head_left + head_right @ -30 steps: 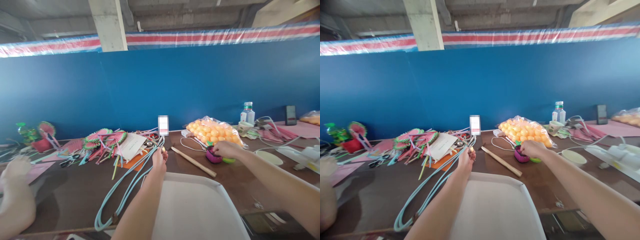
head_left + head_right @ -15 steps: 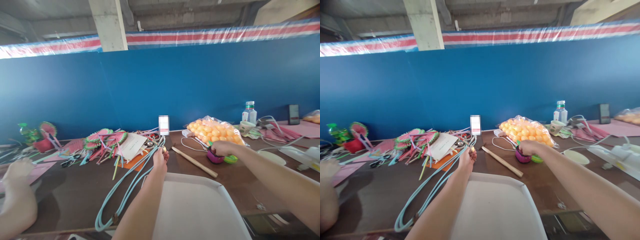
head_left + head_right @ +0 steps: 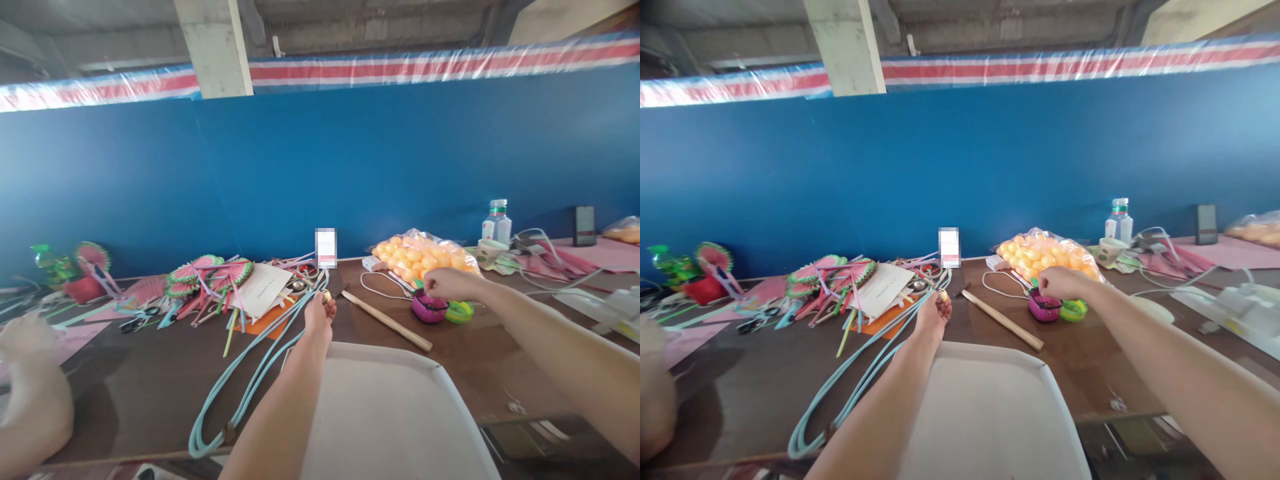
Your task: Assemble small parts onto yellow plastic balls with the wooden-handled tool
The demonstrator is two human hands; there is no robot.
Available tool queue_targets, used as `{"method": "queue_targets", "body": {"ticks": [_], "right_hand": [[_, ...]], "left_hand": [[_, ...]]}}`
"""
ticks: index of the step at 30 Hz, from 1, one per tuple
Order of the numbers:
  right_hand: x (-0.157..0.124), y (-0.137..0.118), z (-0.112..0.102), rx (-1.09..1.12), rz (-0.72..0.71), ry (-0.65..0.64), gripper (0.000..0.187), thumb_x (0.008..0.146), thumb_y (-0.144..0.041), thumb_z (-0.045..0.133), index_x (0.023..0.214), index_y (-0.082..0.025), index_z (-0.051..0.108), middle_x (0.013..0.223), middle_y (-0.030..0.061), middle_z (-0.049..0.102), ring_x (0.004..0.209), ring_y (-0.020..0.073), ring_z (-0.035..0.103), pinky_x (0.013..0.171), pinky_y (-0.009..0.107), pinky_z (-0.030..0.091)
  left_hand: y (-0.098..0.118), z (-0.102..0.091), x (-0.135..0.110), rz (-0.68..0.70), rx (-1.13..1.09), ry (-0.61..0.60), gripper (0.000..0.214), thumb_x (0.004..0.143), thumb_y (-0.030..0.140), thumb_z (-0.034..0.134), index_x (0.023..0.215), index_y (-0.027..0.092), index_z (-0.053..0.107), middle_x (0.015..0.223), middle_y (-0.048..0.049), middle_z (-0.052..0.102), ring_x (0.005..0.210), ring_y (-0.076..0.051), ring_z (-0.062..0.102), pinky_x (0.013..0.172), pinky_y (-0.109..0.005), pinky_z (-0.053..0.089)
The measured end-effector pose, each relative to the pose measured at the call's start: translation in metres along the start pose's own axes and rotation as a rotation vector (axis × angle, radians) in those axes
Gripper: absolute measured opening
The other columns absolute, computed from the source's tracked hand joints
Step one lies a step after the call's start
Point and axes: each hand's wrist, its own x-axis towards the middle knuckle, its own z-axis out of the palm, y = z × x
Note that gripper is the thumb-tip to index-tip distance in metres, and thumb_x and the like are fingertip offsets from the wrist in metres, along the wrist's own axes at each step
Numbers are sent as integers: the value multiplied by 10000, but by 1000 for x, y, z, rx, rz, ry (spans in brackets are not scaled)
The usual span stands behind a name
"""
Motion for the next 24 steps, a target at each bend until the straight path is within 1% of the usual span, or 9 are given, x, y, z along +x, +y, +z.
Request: {"method": "queue_targets", "body": {"ticks": [3,5,9,12,15,16,18,21,24], "right_hand": [[-7,-6,-9,197,16,57,90,650,-233,666,717,-173,674,670,19,667,593,125,583,547,215,393],[-14,-20,-11,437,39,128,170,656,-296,703,754,-166,654,657,23,648,559,115,559,521,218,402],[-27,-68,3,1009,24,153,309,620,-364,778,806,-171,626,629,4,604,513,84,494,460,203,379],[-27,-111,19,1279,-20,44,294,625,-313,780,848,-173,648,710,4,638,542,64,503,474,178,396],[-16,-152,33,1400,-12,-83,247,649,-218,746,881,-174,673,685,-5,644,503,48,487,476,169,410],[-11,-164,37,1428,-22,-106,216,654,-193,733,862,-172,678,646,-9,633,496,49,483,472,166,410],[-2,-183,47,1465,-28,-98,152,653,-160,721,800,-162,683,627,0,633,514,60,500,460,164,412],[10,-197,66,1478,1,-50,129,641,-151,737,761,-159,692,614,2,631,529,72,520,442,163,411],[16,-196,85,1484,62,21,139,644,-177,755,772,-170,698,595,-13,616,528,72,522,441,159,412]], "left_hand": [[1,1,0,-16,-4,18,166,912,238,514,803,129,575,715,-50,600,578,-81,589,544,-189,492],[2,3,-2,-25,-1,29,172,913,241,513,801,129,579,714,-54,599,576,-83,589,549,-190,490],[5,4,-8,-21,1,24,183,922,246,498,789,136,560,711,-55,595,586,-84,595,570,-189,487],[7,4,-11,-22,6,17,160,912,235,510,788,143,552,703,-48,594,592,-81,587,579,-188,487],[8,4,-11,-37,12,13,139,902,231,523,797,146,556,690,-40,588,595,-81,583,581,-188,489],[8,4,-11,-39,7,12,140,903,231,520,796,147,555,683,-36,582,595,-81,585,583,-188,489],[8,4,-10,-41,-11,14,147,908,231,510,792,150,550,671,-27,566,584,-79,584,585,-187,488],[7,4,-8,-52,-33,27,130,898,222,527,791,153,551,673,-24,569,555,-77,574,577,-188,480],[5,4,-4,-45,-32,29,123,889,221,545,793,146,565,701,-38,596,564,-87,585,566,-195,478]]}}
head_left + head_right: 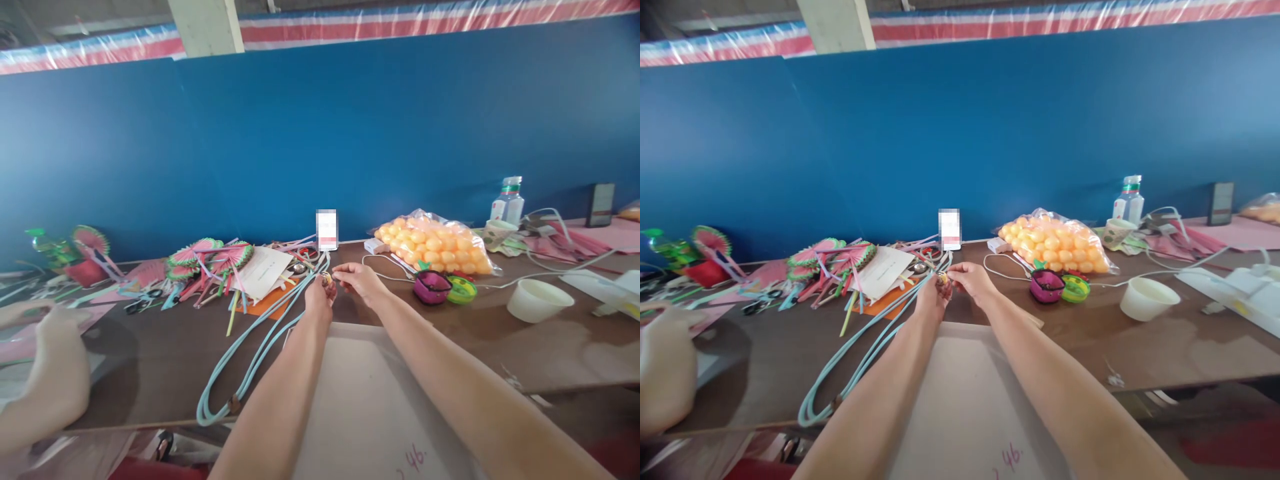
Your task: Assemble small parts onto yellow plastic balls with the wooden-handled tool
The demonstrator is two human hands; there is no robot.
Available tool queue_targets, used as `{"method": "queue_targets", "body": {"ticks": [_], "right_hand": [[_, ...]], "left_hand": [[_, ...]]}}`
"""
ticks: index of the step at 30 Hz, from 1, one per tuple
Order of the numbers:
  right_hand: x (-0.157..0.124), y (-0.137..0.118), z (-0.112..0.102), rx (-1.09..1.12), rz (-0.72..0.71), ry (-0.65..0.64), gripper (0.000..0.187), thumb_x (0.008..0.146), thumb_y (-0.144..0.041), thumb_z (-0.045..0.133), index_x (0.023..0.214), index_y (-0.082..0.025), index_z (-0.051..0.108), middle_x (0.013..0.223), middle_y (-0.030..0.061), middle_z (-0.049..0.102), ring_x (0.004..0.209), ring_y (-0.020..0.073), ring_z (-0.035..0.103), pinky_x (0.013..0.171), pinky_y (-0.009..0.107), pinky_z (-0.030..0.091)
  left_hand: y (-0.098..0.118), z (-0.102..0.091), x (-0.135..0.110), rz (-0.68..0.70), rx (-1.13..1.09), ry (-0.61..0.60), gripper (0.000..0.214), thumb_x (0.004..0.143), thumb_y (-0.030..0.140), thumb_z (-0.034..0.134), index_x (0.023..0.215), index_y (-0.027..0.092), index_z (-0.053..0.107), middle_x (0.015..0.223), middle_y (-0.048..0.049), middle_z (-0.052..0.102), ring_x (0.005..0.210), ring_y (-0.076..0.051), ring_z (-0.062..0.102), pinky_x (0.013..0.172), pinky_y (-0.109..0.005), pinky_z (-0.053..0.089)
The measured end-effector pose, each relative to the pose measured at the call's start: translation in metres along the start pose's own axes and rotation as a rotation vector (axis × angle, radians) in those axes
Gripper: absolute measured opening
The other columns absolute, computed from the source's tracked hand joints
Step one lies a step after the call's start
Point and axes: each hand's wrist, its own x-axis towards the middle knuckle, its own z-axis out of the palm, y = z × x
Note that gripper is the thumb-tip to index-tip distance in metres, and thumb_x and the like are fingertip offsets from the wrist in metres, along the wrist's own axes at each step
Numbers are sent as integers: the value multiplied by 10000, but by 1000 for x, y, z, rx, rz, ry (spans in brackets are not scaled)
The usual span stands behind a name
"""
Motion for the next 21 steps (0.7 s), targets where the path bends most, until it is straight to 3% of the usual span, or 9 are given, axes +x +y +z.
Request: {"method": "queue_targets", "body": {"ticks": [4,12,21], "right_hand": [[2,12,-7,-35,-41,37,166,644,-242,768,778,-177,696,641,-13,629,564,83,537,464,176,435],[-8,8,-12,-65,-105,1,222,603,-299,786,748,-193,658,618,-30,609,575,92,531,475,183,413],[-8,10,-16,51,27,-30,156,646,-268,790,700,-189,667,647,-5,663,623,106,602,526,185,469]], "left_hand": [[-4,0,5,14,26,10,171,909,240,517,788,133,572,697,-43,591,574,-91,590,560,-196,476],[-4,1,0,-4,62,-32,190,913,213,502,764,119,572,657,-36,573,532,-87,559,537,-196,461],[-4,2,-7,-7,89,-127,150,892,178,527,774,112,593,645,-35,576,537,-92,558,577,-206,481]]}}
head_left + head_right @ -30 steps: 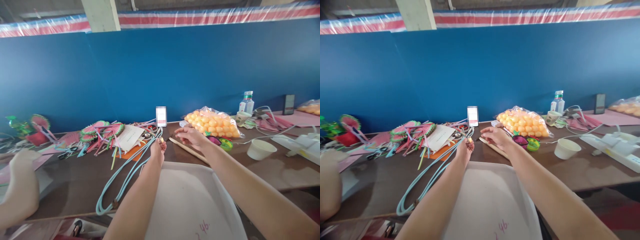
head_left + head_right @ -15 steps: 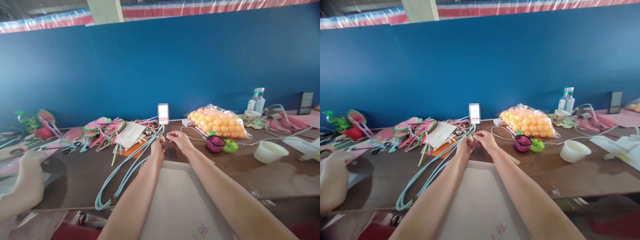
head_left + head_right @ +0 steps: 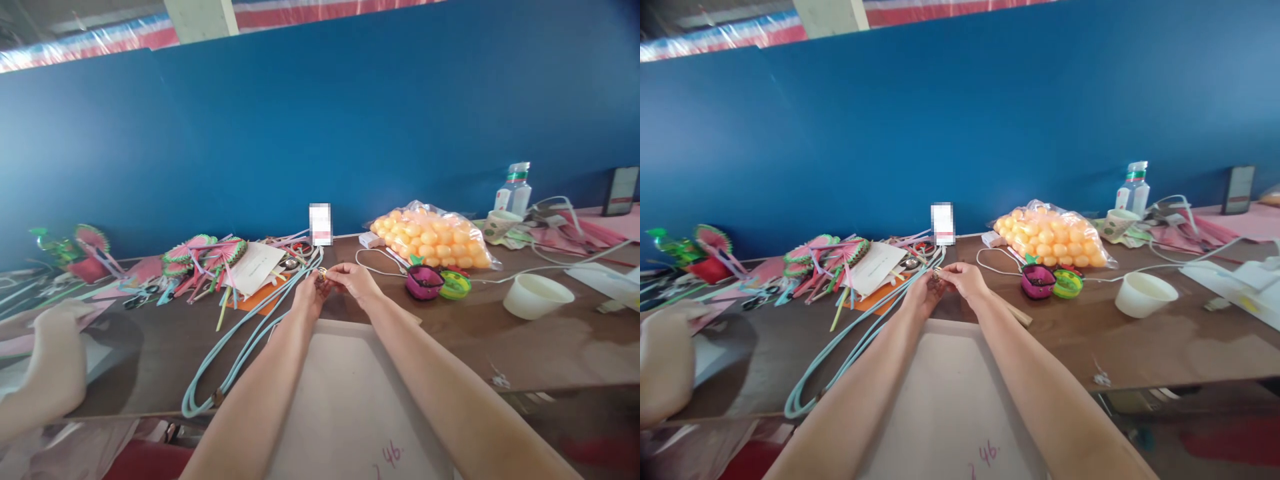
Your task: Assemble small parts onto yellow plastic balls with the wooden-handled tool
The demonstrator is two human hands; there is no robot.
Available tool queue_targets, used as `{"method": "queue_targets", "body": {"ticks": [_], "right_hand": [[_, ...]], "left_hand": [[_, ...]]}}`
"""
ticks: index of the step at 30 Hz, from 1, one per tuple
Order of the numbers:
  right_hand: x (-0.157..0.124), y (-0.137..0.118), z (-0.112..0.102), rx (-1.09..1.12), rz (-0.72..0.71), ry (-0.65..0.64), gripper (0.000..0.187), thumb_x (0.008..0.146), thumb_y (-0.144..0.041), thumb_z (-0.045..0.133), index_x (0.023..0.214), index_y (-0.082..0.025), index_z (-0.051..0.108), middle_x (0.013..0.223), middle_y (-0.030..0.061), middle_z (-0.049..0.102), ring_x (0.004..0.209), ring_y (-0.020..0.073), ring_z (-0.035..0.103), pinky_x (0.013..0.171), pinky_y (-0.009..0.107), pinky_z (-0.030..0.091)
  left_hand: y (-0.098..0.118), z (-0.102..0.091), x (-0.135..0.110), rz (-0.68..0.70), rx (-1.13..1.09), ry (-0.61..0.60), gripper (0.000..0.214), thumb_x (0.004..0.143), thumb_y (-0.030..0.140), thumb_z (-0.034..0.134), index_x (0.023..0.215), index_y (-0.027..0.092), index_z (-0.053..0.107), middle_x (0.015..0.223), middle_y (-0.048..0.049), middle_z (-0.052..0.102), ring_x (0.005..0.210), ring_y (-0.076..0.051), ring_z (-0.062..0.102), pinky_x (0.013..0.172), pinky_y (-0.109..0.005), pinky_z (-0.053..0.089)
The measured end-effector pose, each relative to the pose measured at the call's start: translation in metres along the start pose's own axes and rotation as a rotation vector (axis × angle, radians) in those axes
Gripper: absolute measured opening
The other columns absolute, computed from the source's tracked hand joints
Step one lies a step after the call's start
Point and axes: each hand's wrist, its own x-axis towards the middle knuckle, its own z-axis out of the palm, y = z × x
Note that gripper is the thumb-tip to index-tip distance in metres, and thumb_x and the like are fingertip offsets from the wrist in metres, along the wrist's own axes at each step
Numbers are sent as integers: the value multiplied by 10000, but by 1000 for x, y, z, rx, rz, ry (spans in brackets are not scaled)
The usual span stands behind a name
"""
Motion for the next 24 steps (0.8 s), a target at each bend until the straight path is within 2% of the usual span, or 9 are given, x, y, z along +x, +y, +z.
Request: {"method": "queue_targets", "body": {"ticks": [7,15,24], "right_hand": [[2,2,-2,31,36,46,102,693,-202,758,722,-188,661,671,-5,678,597,89,587,487,167,442],[6,4,-6,116,138,-4,164,681,-209,776,812,-188,679,706,-11,680,543,57,538,464,139,432],[7,3,-7,201,185,-24,125,710,-158,757,794,-172,665,600,-36,627,465,42,493,417,135,411]], "left_hand": [[0,0,-1,-4,45,-3,164,886,227,545,806,102,617,661,-56,597,559,-104,573,564,-212,471],[-3,-3,5,13,58,-34,122,844,227,605,856,110,635,739,-68,637,610,-122,606,587,-231,482],[-3,-3,1,15,85,-73,148,834,255,634,856,109,648,714,-56,631,588,-108,591,578,-221,475]]}}
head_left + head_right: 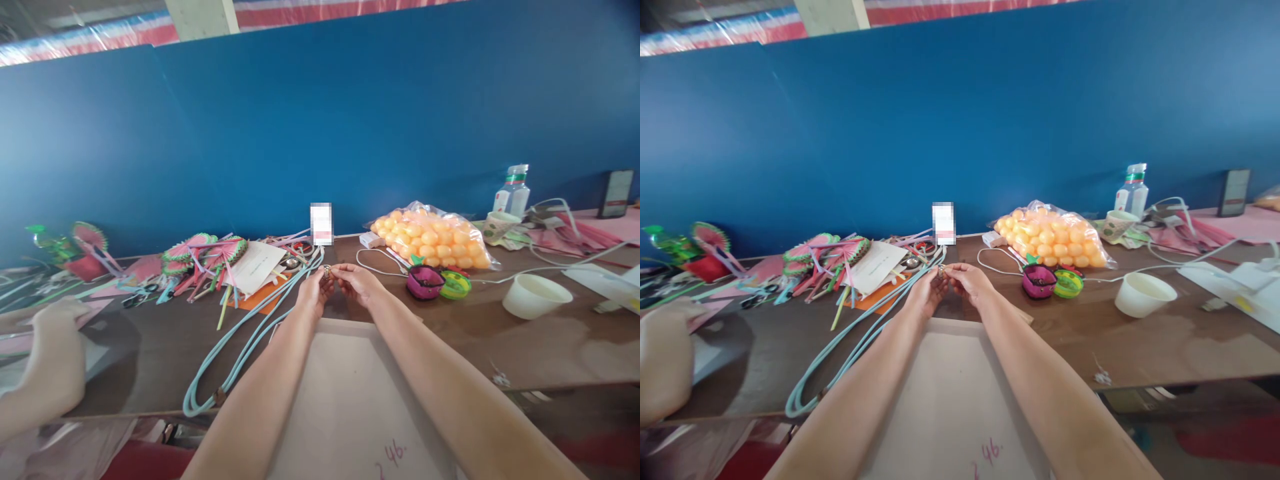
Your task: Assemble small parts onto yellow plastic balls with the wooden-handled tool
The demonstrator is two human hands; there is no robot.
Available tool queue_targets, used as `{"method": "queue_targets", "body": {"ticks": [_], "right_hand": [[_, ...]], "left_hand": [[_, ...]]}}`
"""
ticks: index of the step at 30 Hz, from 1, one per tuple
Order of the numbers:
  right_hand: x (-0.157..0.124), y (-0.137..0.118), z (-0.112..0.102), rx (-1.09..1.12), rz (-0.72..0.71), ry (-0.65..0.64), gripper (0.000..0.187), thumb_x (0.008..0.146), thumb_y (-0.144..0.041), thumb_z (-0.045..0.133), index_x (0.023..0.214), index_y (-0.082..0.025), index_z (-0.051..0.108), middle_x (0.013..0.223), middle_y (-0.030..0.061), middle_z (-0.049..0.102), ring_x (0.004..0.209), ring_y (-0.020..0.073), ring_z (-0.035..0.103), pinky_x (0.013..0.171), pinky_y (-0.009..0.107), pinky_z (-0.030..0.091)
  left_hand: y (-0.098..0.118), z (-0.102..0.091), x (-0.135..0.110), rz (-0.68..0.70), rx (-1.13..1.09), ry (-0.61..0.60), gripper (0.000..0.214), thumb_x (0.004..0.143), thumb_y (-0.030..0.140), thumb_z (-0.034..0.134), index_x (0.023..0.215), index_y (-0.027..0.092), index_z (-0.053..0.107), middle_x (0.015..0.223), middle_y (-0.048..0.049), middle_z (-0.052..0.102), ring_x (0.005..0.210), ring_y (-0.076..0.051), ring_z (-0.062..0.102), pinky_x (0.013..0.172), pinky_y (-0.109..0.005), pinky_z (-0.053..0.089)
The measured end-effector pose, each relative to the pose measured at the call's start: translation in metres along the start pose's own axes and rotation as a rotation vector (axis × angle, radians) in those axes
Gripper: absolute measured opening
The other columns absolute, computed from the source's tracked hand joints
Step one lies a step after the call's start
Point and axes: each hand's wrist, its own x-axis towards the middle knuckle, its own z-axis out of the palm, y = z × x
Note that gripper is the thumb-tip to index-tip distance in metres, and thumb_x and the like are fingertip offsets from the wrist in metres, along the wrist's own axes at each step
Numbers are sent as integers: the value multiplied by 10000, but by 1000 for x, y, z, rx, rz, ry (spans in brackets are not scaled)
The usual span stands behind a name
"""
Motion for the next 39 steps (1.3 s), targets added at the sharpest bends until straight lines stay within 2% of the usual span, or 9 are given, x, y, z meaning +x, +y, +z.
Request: {"method": "queue_targets", "body": {"ticks": [11,18,39], "right_hand": [[3,2,-3,22,27,-10,95,755,-156,723,754,-158,628,543,-50,560,433,34,473,400,119,406],[2,0,-2,42,49,-31,76,767,-122,705,750,-137,632,545,-41,576,427,31,477,400,117,408],[2,1,-1,-33,9,11,97,755,-171,727,766,-144,635,562,-41,580,457,37,481,424,128,406]], "left_hand": [[1,0,0,8,7,2,140,829,258,642,830,118,656,705,-53,640,573,-103,591,558,-214,458],[2,1,-3,9,1,-1,145,837,253,637,815,110,643,697,-49,631,558,-94,586,544,-204,457],[0,0,0,39,40,-7,165,809,268,666,834,107,636,684,-43,629,560,-94,576,559,-211,451]]}}
